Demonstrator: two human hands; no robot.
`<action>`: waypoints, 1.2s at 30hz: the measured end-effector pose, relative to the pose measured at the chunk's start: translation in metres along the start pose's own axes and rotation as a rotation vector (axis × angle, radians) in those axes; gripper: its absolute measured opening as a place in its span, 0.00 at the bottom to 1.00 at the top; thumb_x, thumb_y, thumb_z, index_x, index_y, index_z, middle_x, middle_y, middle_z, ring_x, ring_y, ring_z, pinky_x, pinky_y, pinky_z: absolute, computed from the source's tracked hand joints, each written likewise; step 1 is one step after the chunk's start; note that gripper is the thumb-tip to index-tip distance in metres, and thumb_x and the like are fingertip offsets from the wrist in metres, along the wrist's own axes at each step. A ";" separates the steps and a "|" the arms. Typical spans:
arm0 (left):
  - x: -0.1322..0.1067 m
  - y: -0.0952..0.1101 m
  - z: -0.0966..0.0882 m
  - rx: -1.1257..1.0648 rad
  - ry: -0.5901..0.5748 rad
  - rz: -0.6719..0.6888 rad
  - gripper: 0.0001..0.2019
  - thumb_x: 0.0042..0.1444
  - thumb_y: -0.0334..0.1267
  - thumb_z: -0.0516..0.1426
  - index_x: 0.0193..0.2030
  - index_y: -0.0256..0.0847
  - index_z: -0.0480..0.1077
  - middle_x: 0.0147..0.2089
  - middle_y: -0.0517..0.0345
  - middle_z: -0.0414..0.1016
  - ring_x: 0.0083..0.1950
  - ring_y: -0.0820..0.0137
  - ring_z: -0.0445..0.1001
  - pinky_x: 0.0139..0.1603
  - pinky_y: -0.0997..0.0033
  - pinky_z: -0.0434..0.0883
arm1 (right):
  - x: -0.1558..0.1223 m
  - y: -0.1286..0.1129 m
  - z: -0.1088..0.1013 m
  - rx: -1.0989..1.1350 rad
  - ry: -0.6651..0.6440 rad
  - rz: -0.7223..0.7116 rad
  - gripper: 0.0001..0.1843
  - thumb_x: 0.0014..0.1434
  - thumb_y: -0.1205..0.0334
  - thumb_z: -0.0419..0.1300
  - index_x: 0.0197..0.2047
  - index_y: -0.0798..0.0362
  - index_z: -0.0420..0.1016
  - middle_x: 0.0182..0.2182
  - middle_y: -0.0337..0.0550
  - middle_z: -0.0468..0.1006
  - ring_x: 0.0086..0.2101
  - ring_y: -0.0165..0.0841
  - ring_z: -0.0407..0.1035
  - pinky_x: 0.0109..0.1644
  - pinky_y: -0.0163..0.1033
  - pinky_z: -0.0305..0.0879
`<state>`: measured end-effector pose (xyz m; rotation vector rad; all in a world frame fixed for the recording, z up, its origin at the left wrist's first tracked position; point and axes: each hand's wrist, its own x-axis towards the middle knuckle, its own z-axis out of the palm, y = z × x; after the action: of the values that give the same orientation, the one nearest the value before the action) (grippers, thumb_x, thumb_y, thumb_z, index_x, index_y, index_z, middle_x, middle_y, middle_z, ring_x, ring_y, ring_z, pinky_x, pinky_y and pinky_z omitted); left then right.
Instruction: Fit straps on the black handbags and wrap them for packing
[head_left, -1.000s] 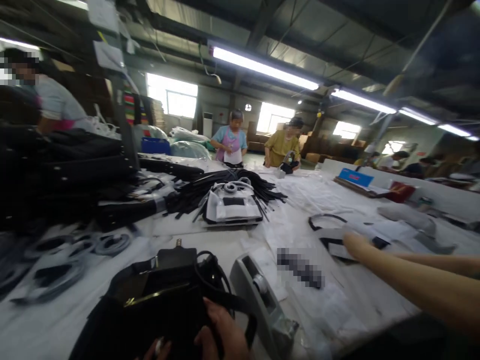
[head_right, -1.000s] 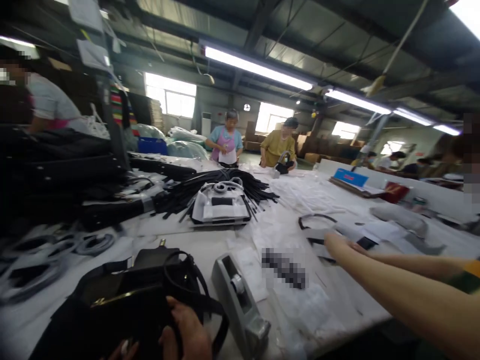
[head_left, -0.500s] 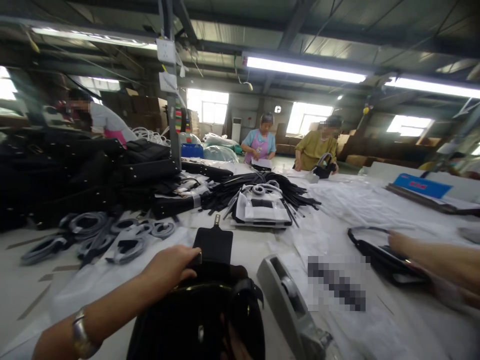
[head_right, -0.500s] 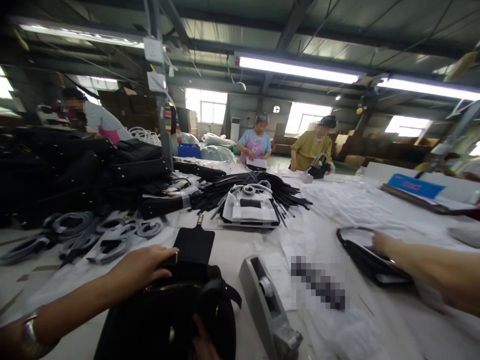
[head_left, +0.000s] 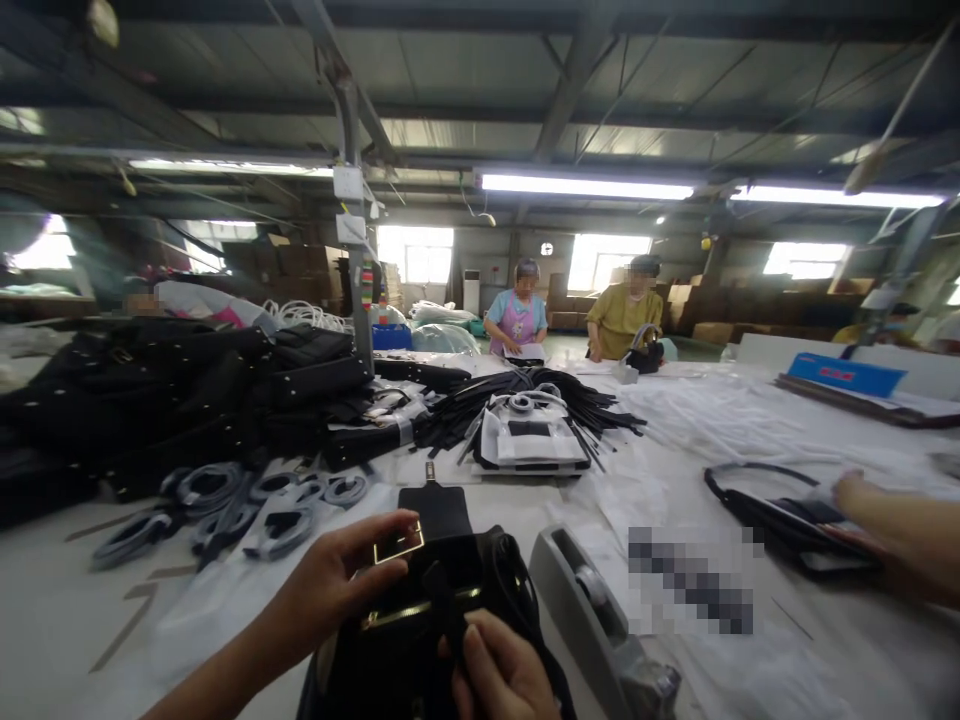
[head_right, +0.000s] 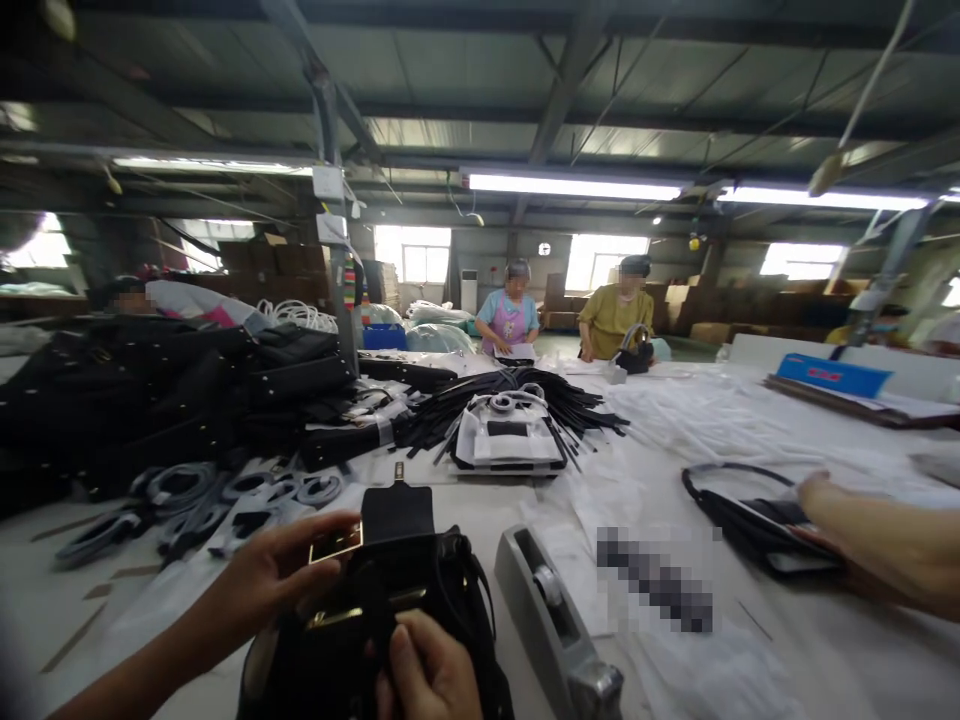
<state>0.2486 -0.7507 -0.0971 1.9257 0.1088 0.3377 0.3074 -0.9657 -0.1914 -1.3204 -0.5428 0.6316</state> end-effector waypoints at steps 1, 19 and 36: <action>-0.004 0.000 0.002 -0.034 0.019 -0.011 0.23 0.56 0.48 0.66 0.58 0.50 0.75 0.50 0.58 0.85 0.51 0.57 0.81 0.53 0.66 0.77 | 0.003 -0.003 0.002 0.024 -0.005 0.015 0.35 0.58 0.28 0.56 0.37 0.56 0.76 0.14 0.30 0.61 0.15 0.22 0.50 0.20 0.30 0.45; -0.025 0.004 0.011 -0.293 -0.153 0.026 0.17 0.60 0.47 0.63 0.54 0.47 0.79 0.51 0.53 0.80 0.49 0.57 0.80 0.52 0.63 0.76 | 0.031 -0.056 0.040 -0.065 -0.053 -0.145 0.27 0.66 0.36 0.51 0.41 0.54 0.66 0.17 0.29 0.67 0.13 0.21 0.55 0.16 0.26 0.47; -0.010 0.001 0.025 -0.255 -0.083 0.006 0.19 0.54 0.45 0.66 0.51 0.40 0.79 0.47 0.52 0.85 0.50 0.54 0.80 0.51 0.61 0.75 | 0.076 -0.195 0.077 -0.702 -0.076 -0.651 0.18 0.73 0.63 0.48 0.39 0.55 0.77 0.37 0.40 0.84 0.42 0.31 0.78 0.54 0.41 0.68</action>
<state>0.2460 -0.7763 -0.1061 1.6845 0.0047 0.2613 0.3316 -0.8836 0.0149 -1.6391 -1.2658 -0.0739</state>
